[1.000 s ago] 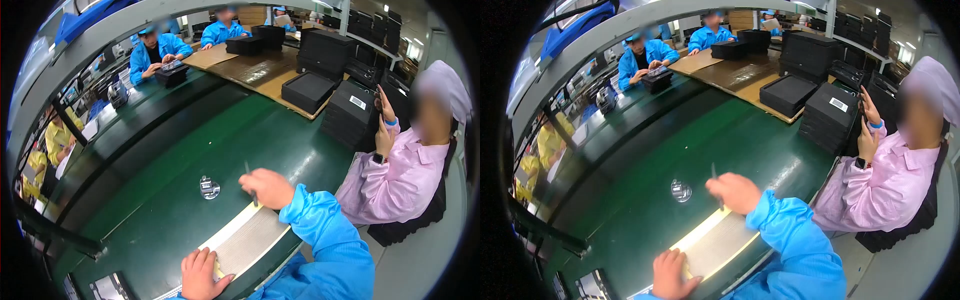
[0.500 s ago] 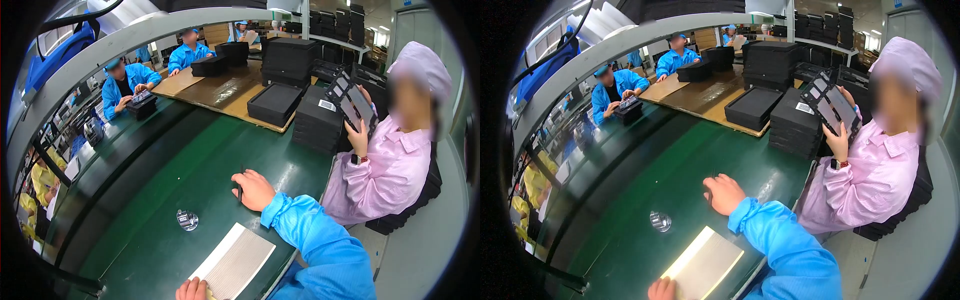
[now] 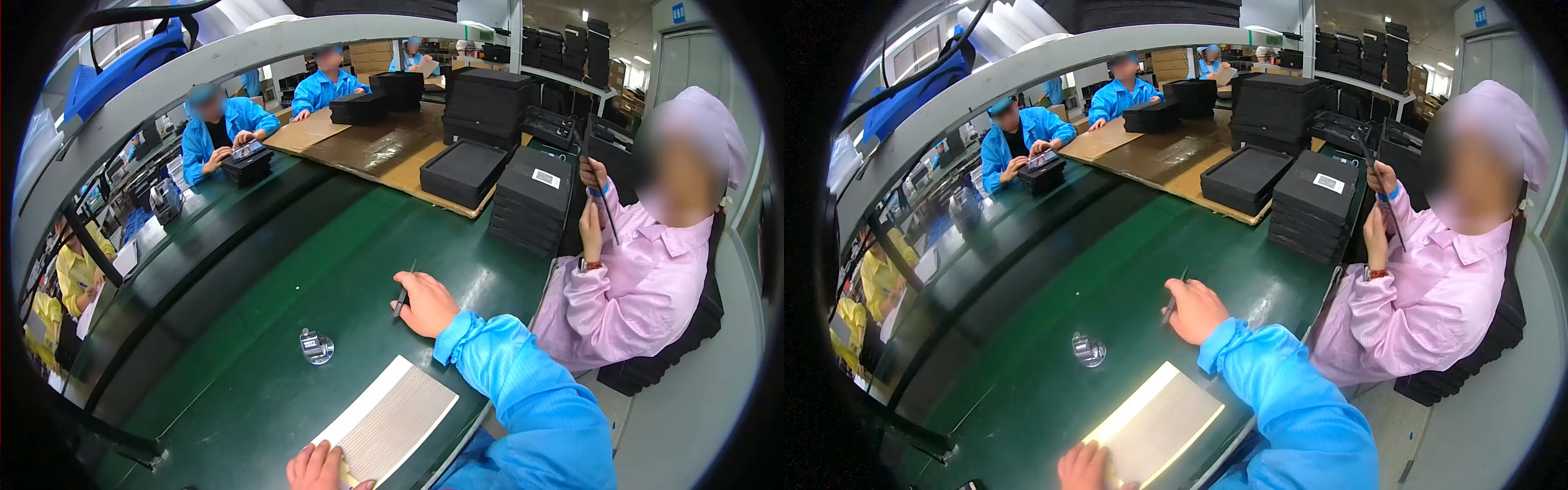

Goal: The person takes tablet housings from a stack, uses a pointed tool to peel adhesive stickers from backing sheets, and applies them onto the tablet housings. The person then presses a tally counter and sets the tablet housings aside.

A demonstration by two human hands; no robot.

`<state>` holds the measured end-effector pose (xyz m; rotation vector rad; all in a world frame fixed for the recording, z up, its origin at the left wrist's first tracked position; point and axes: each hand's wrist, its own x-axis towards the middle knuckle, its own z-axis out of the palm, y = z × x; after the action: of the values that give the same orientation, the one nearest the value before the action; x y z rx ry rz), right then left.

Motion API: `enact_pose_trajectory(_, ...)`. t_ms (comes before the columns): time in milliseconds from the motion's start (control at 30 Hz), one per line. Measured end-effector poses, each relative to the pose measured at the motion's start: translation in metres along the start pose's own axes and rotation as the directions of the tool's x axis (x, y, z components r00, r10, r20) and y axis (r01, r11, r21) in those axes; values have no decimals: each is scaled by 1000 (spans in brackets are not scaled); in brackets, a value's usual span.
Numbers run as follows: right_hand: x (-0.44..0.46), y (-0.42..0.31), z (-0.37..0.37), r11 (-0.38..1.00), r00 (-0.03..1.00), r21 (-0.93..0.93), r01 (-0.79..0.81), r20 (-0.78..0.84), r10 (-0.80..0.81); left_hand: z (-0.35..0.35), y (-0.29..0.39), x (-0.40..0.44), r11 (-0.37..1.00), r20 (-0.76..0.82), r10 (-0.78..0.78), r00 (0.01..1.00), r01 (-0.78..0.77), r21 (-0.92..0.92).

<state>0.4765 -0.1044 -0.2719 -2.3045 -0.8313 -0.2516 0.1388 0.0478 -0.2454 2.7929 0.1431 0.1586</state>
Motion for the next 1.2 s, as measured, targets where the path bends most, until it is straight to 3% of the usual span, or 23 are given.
enact_pose_trajectory(367,1,6,19,996,989,-81,47,-133,-58,11,-13,-4,998,-82,67,994,-67,-2)
enact_pose_trajectory(600,-1,6,21,999,998,-53,-10,-59,7,4,-15,-6,991,-101,-46,994,33,-126)
enact_pose_trajectory(1200,-2,12,22,993,999,-109,-41,-40,36,11,-18,-8,992,-152,-3,988,-16,-123)
